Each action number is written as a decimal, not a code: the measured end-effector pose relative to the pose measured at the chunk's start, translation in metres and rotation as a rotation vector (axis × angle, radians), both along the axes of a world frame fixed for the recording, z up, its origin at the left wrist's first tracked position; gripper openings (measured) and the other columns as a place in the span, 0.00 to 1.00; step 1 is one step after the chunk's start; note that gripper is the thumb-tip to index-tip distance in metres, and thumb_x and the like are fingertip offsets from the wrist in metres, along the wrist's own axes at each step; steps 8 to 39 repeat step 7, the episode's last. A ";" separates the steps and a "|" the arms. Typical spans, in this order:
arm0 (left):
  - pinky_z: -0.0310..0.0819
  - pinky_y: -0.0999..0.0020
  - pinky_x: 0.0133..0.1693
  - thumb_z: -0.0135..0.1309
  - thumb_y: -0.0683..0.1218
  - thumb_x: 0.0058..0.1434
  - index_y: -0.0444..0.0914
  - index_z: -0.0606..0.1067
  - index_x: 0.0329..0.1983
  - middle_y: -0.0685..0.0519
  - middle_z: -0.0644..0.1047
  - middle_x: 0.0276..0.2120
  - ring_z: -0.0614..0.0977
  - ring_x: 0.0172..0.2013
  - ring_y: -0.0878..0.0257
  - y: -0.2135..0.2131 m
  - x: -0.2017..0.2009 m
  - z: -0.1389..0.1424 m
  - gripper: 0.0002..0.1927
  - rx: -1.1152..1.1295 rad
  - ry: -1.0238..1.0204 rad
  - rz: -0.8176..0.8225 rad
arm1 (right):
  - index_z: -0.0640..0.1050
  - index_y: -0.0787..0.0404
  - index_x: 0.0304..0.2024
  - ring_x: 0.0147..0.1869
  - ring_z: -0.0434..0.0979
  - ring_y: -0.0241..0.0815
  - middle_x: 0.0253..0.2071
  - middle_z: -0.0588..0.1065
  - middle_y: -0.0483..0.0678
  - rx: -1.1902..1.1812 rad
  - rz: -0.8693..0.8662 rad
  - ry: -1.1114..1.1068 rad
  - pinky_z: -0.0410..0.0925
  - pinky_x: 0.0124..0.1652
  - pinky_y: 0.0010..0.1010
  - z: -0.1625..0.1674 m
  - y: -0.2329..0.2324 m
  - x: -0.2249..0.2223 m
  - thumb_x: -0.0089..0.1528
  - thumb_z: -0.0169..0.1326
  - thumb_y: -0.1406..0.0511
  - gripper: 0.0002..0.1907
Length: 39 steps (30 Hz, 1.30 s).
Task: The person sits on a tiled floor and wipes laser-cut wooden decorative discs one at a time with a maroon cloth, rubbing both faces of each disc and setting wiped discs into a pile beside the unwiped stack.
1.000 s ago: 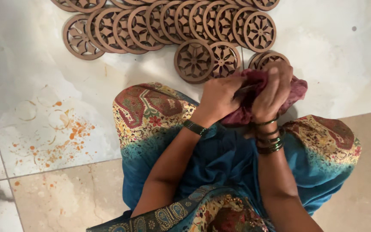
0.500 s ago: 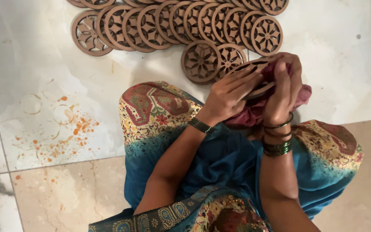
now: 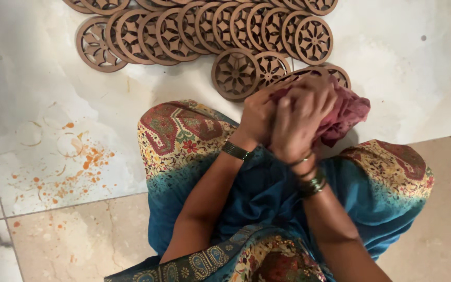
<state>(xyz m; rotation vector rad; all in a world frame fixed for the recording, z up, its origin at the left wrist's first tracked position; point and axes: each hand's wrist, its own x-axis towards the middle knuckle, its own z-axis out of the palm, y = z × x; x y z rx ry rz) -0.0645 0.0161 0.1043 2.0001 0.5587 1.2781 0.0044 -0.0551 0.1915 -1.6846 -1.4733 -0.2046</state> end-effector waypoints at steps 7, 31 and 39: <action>0.78 0.60 0.58 0.60 0.39 0.51 0.34 0.78 0.53 0.45 0.80 0.56 0.81 0.60 0.49 0.001 -0.008 -0.009 0.23 0.123 0.025 0.049 | 0.71 0.63 0.45 0.58 0.64 0.49 0.52 0.68 0.53 -0.140 -0.088 0.169 0.59 0.63 0.42 -0.001 0.015 0.029 0.75 0.45 0.59 0.13; 0.78 0.60 0.58 0.60 0.39 0.51 0.34 0.78 0.53 0.45 0.80 0.56 0.81 0.60 0.49 0.001 -0.008 -0.009 0.23 0.123 0.025 0.049 | 0.71 0.63 0.45 0.58 0.64 0.49 0.52 0.68 0.53 -0.140 -0.088 0.169 0.59 0.63 0.42 -0.001 0.015 0.029 0.75 0.45 0.59 0.13; 0.78 0.60 0.58 0.60 0.39 0.51 0.34 0.78 0.53 0.45 0.80 0.56 0.81 0.60 0.49 0.001 -0.008 -0.009 0.23 0.123 0.025 0.049 | 0.71 0.63 0.45 0.58 0.64 0.49 0.52 0.68 0.53 -0.140 -0.088 0.169 0.59 0.63 0.42 -0.001 0.015 0.029 0.75 0.45 0.59 0.13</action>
